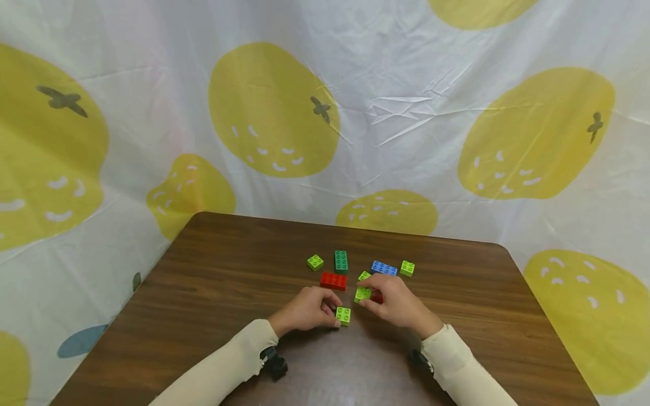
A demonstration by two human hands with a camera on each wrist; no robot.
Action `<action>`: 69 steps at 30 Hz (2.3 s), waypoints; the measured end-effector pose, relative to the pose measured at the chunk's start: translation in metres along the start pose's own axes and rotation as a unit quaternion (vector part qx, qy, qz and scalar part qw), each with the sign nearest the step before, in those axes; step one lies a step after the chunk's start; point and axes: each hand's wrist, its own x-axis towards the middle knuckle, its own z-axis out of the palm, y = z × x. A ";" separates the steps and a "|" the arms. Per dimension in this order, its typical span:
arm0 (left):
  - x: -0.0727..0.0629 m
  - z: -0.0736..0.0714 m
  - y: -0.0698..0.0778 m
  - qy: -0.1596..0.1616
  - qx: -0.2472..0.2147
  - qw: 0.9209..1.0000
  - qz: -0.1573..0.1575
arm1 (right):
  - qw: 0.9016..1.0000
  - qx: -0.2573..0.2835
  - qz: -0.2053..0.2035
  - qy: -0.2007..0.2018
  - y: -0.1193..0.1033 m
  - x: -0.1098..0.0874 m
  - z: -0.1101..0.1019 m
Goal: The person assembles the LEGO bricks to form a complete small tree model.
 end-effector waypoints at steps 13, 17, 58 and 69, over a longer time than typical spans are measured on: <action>0.001 -0.001 0.000 -0.001 -0.008 1.000 0.004 | 0.998 0.040 -0.039 -0.034 -0.025 0.008 0.016; 0.001 -0.001 0.001 -0.001 -0.005 1.000 0.005 | 0.997 0.043 -0.035 -0.051 -0.028 0.008 0.019; -0.009 -0.001 0.000 0.001 -0.021 0.999 0.027 | 0.987 0.079 0.048 -0.130 -0.016 0.014 0.020; -0.006 -0.004 -0.003 -0.003 -0.015 0.999 0.039 | 0.992 0.074 0.048 -0.094 -0.005 0.011 0.004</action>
